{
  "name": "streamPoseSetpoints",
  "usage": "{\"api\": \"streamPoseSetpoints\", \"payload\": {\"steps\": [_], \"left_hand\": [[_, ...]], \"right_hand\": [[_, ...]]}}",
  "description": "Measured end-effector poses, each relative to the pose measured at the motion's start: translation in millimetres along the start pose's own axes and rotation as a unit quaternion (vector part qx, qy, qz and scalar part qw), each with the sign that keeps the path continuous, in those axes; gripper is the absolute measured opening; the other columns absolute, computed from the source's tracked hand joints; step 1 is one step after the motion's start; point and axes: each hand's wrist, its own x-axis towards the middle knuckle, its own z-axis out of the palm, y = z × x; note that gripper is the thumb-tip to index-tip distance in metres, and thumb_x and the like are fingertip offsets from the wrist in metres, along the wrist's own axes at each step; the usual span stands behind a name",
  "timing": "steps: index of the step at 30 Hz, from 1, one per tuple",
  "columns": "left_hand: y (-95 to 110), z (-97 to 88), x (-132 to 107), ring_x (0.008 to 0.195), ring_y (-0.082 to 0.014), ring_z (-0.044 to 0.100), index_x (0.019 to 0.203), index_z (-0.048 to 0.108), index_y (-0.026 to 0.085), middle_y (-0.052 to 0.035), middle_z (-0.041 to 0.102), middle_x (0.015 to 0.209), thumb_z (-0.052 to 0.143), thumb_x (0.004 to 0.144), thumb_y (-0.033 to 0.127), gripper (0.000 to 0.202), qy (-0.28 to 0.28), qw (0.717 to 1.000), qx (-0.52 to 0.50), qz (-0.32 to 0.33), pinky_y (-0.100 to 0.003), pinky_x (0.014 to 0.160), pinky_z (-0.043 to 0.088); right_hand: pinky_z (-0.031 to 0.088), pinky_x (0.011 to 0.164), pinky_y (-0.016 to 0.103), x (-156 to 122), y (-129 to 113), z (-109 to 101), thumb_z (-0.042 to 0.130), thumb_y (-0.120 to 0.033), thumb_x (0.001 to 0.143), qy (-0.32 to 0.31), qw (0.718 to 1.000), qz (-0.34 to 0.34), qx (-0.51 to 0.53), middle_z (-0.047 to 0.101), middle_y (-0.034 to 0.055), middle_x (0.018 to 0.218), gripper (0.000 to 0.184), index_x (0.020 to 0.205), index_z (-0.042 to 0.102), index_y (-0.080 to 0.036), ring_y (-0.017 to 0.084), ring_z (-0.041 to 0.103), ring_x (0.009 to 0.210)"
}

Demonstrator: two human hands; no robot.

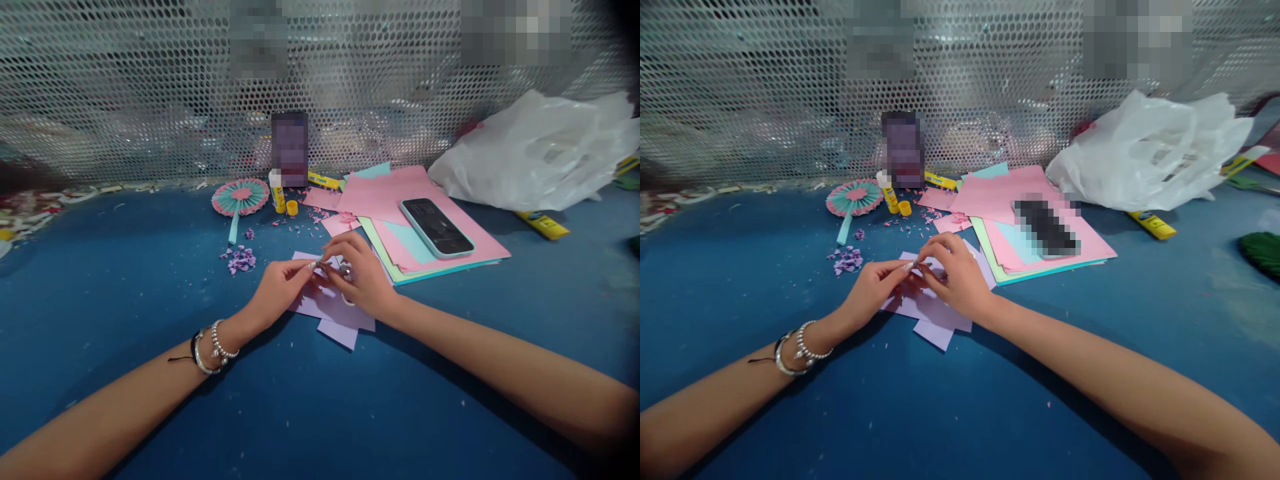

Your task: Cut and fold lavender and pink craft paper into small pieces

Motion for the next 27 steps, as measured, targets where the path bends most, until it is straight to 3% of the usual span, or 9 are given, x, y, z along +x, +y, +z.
{"api": "streamPoseSetpoints", "payload": {"steps": [13, 20, 23, 27], "left_hand": [[-4.1, -0.1, -1.6, 0.054, -0.0096, 0.056, 0.088, 0.069, 0.014, -0.0049, 0.068, 0.069, 0.044, 0.087, 0.032, 0.031, 0.000, 0.998, 0.058, 0.016, -0.018, 0.047, 0.042], [-6.6, -1.2, -0.3, 0.053, -0.0101, 0.054, 0.088, 0.068, 0.014, -0.0032, 0.067, 0.066, 0.044, 0.088, 0.034, 0.031, 0.056, 0.994, 0.079, 0.044, -0.019, 0.048, 0.042], [-7.6, -1.0, -0.9, 0.050, -0.0098, 0.054, 0.090, 0.068, 0.014, -0.0024, 0.066, 0.063, 0.045, 0.088, 0.035, 0.032, 0.081, 0.991, 0.095, 0.051, -0.019, 0.048, 0.043], [-5.9, 1.4, -4.4, 0.055, -0.0110, 0.060, 0.103, 0.066, 0.016, -0.0037, 0.070, 0.072, 0.045, 0.088, 0.032, 0.031, 0.090, 0.988, 0.108, 0.066, -0.019, 0.048, 0.044]], "right_hand": [[0.044, 0.078, 0.037, -1.2, 0.2, 1.1, 0.053, -0.019, 0.081, 0.021, 0.999, -0.003, -0.037, 0.054, 0.0064, 0.096, 0.003, 0.082, 0.056, -0.021, 0.019, 0.051, 0.093], [0.043, 0.077, 0.040, -6.2, 2.6, 3.1, 0.055, -0.018, 0.079, -0.002, 0.994, -0.065, -0.087, 0.055, 0.0065, 0.105, 0.022, 0.099, 0.059, -0.025, 0.021, 0.049, 0.092], [0.043, 0.079, 0.041, -5.0, -1.2, 0.9, 0.053, -0.019, 0.081, -0.007, 0.996, -0.048, -0.075, 0.055, 0.0066, 0.104, 0.024, 0.104, 0.057, -0.025, 0.021, 0.050, 0.092], [0.044, 0.080, 0.037, -1.4, -4.1, -2.3, 0.049, -0.019, 0.084, 0.019, 1.000, 0.020, 0.006, 0.056, 0.0052, 0.095, 0.013, 0.095, 0.055, -0.023, 0.019, 0.051, 0.094]]}}
